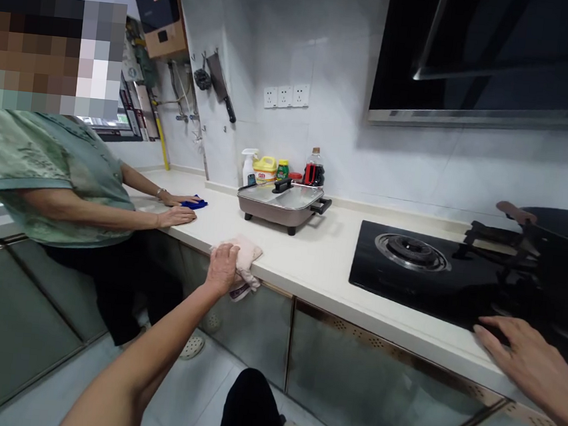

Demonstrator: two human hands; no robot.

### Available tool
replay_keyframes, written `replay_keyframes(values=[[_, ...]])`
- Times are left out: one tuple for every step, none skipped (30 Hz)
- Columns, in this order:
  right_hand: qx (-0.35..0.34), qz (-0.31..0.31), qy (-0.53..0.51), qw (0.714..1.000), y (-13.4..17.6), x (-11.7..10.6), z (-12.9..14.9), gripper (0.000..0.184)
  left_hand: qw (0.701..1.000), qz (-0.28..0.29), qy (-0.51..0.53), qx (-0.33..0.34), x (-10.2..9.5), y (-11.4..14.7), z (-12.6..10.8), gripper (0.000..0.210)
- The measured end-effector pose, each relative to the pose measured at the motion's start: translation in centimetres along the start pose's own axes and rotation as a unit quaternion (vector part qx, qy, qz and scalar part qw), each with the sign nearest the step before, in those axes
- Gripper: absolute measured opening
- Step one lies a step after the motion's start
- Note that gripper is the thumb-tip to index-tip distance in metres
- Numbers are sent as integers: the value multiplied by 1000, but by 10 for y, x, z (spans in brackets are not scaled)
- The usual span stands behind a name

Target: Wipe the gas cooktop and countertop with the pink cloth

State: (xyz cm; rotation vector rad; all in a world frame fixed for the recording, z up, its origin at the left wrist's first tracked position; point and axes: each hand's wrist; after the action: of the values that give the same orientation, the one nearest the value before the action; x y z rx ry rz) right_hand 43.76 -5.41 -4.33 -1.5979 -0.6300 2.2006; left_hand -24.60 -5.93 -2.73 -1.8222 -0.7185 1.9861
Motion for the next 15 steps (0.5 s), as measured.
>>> replay_keyframes(values=[[0, 11, 3, 1000, 0, 0, -1, 61, 1000, 7, -2, 8, -2, 0, -7, 75], [0, 20, 5, 1000, -1, 1, -1, 62, 1000, 16, -3, 22, -5, 1, -15, 74], [1, 24, 7, 1000, -1, 1, -2, 64, 999, 23, -2, 39, -8, 1, -25, 73], [3, 23, 7, 1000, -1, 2, -2, 64, 998, 28, 1, 58, -10, 2, -35, 71], [3, 24, 6, 1000, -1, 2, -3, 64, 996, 31, 7, 79, -12, 3, -47, 70], [3, 24, 3, 1000, -1, 2, -3, 63, 994, 31, 15, 100, -12, 4, -58, 70], [3, 22, -1, 1000, 0, 2, -3, 62, 992, 29, 26, 121, -12, 6, -69, 69], [2, 20, -7, 1000, 1, 1, -3, 61, 989, 25, 37, 140, -11, 8, -78, 68], [-2, 16, -15, 1000, 1, 1, -3, 60, 986, 22, 50, 160, -8, 9, -85, 67], [-4, 15, -25, 1000, 2, 0, -3, 60, 982, 21, 64, 179, -6, 10, -89, 66], [-4, 16, -34, 999, 3, -1, -4, 60, 977, 22, 77, 196, -3, 10, -90, 64], [-1, 18, -41, 999, 4, -1, -5, 60, 973, 26, 88, 210, 0, 9, -87, 61], [5, 21, -46, 999, 4, -1, -6, 60, 971, 33, 95, 217, 2, 7, -81, 59], [11, 24, -48, 998, 5, -1, -8, 60, 971, 42, 98, 213, 3, 5, -71, 58], [15, 25, -50, 998, 5, 0, -10, 60, 974, 50, 96, 197, 3, 2, -59, 59]])
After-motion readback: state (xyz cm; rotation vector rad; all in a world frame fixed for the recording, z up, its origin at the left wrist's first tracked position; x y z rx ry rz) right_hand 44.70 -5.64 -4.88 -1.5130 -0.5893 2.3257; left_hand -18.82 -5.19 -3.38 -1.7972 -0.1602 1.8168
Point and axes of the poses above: each hand's wrist, its own y-axis away from the middle knuckle, its own x-axis out of the palm, z = x × y, and after that the axes turned 7 degrees about -z, right-handed
